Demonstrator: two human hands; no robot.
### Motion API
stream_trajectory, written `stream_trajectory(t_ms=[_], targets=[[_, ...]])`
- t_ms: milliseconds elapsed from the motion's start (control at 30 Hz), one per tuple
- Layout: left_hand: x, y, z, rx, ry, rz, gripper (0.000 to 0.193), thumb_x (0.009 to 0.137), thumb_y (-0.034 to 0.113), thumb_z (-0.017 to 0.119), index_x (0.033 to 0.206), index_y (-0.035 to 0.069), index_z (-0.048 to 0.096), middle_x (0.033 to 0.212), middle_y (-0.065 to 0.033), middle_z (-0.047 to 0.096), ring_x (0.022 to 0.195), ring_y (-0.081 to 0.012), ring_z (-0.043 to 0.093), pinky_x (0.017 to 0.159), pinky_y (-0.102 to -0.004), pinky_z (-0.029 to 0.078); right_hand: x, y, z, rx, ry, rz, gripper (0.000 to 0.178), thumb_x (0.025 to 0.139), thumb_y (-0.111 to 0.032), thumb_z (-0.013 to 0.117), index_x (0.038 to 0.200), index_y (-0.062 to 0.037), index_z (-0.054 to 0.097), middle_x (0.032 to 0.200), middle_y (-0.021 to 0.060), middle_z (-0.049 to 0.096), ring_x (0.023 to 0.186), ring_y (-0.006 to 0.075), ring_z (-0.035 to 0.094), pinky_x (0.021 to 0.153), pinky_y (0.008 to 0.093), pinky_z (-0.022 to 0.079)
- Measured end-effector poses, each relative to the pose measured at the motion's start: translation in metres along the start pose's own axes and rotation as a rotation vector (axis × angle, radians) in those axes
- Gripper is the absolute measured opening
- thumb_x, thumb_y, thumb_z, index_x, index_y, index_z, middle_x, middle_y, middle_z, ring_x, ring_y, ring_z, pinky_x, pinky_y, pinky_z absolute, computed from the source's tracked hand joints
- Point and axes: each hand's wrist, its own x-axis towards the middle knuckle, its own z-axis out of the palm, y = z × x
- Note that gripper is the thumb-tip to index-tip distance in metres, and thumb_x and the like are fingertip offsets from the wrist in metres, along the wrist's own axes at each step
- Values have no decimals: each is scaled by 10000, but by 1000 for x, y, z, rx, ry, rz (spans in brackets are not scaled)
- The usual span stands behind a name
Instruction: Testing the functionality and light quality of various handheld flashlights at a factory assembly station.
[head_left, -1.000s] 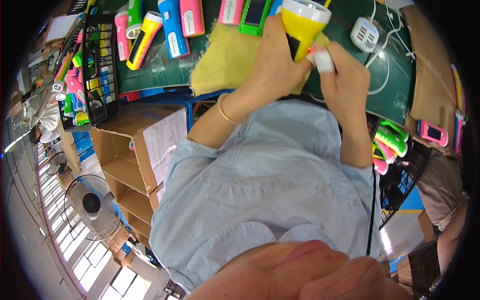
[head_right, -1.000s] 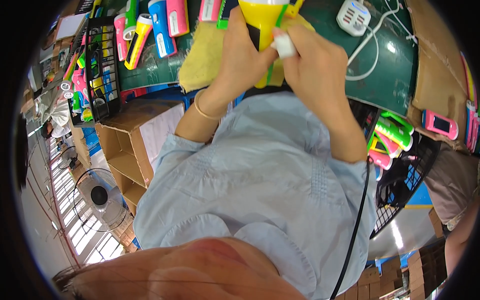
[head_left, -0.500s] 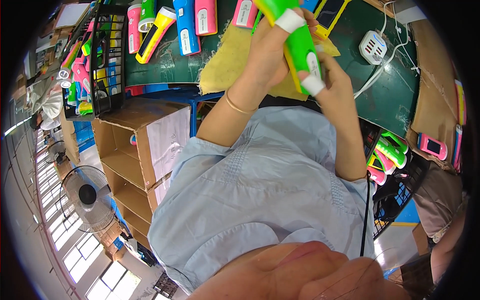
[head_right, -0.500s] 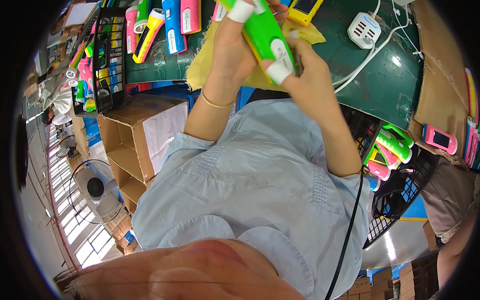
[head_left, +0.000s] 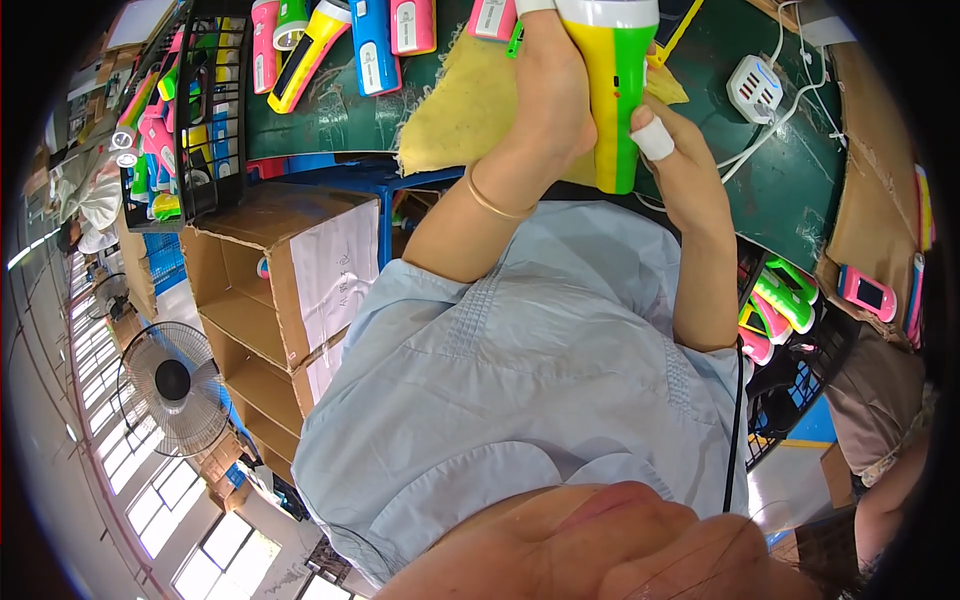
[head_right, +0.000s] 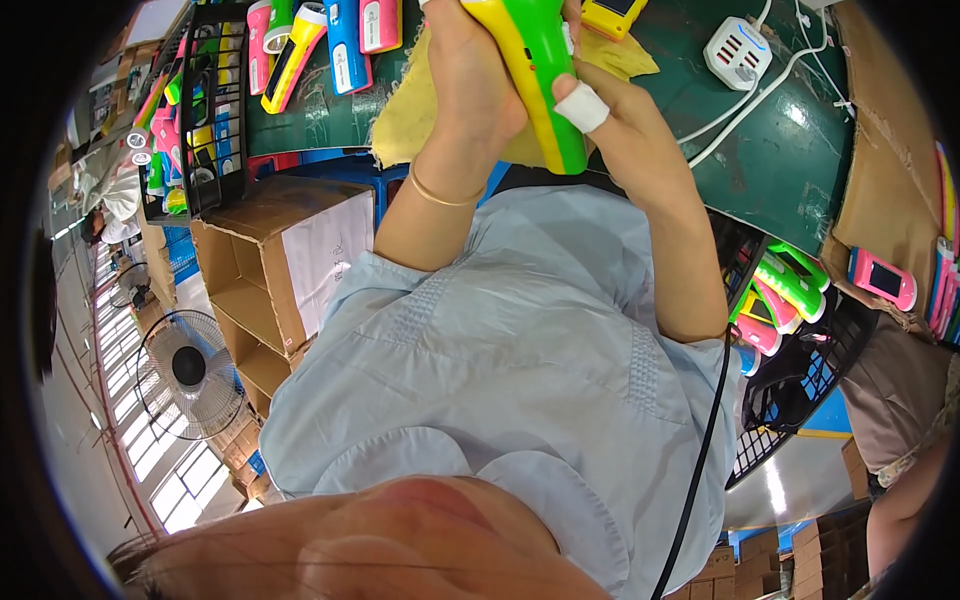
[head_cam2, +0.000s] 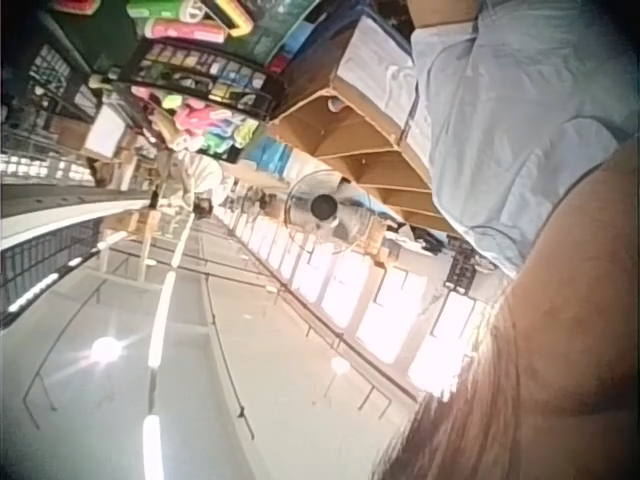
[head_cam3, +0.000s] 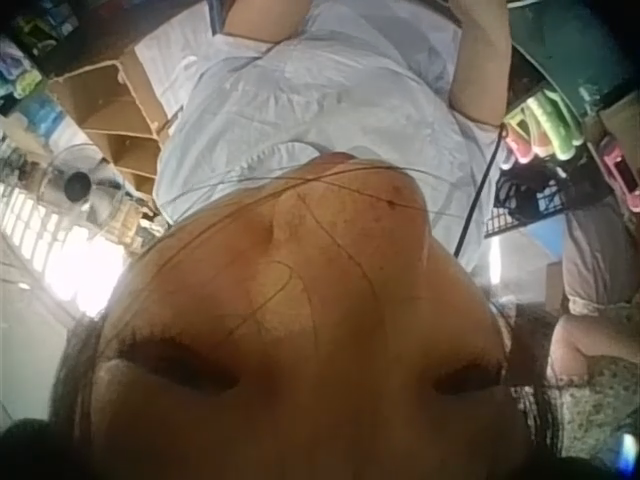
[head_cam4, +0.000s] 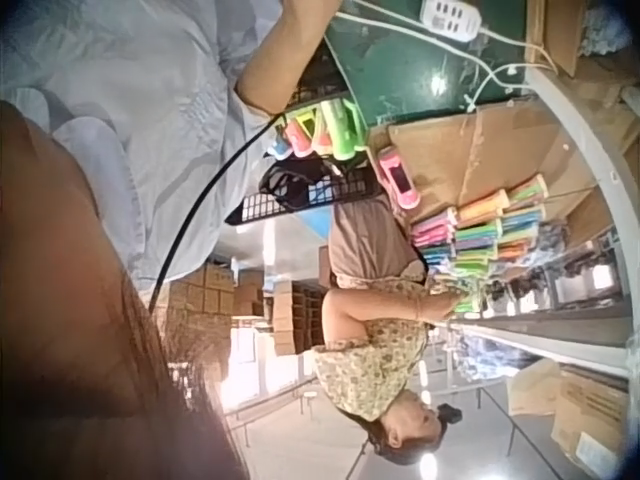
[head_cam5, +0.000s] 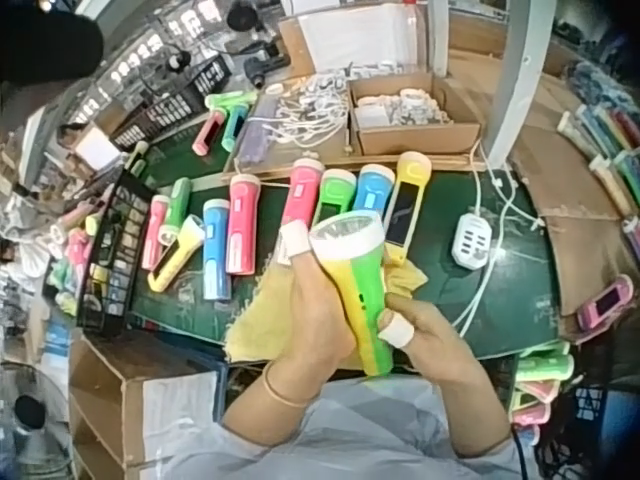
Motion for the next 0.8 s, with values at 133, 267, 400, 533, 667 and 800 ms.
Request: stream_trajectory(t_ms=[133, 267, 400, 533, 667, 800], targets=[[-2, -4, -2, 458, -113, 659, 658, 930, 538, 181, 845, 20, 578, 705, -76, 601, 612, -164, 566, 560, -251, 462, 9, 6, -1, 117, -31, -69, 452, 870, -331, 572, 1125, 41, 556, 901, 36, 595, 790, 90, 516, 704, 232, 411], [12, -9, -18, 178, -111, 108, 678, 915, 562, 151, 886, 17, 553, 709, -88, 594, 609, -168, 568, 530, -253, 454, 15, 10, 4, -43, 37, -126, 469, 853, -315, 592, 1145, 47, 535, 905, 43, 587, 804, 92, 523, 696, 228, 419], [19, 0, -26, -403, -389, 21, 717, 871, 626, 225, 1069, 5, 524, 702, -144, 583, 628, -241, 549, 563, -296, 462, 14, 9, -11, 81, -324, -157, 477, 870, -360, 548, 1133, 37, 522, 830, 41, 567, 730, 88, 520, 640, 205, 417], [21, 13, -25, -581, -540, -45, 707, 870, 618, 233, 1096, 9, 508, 821, -155, 586, 769, -280, 554, 739, -357, 470, 5, 1, 10, -112, 74, -68, 432, 749, -281, 698, 1037, 1, 543, 817, 41, 590, 671, 148, 604, 571, 266, 465], [7, 10, -25, -515, -309, -120, 700, 884, 597, 220, 1152, 9, 490, 1030, -158, 545, 982, -314, 511, 924, -429, 392, 1, 1, 21, -876, 659, -702, 387, 638, -207, 746, 909, -35, 530, 791, 108, 550, 591, 244, 557, 491, 306, 445], [3, 5, -25, -736, -437, -102, 685, 889, 589, 242, 1176, 14, 479, 1023, -145, 547, 982, -303, 512, 938, -409, 383, 1, -2, 25, -1072, 665, -661, 368, 655, -217, 740, 876, -33, 511, 810, 98, 543, 613, 267, 566, 486, 324, 450]])
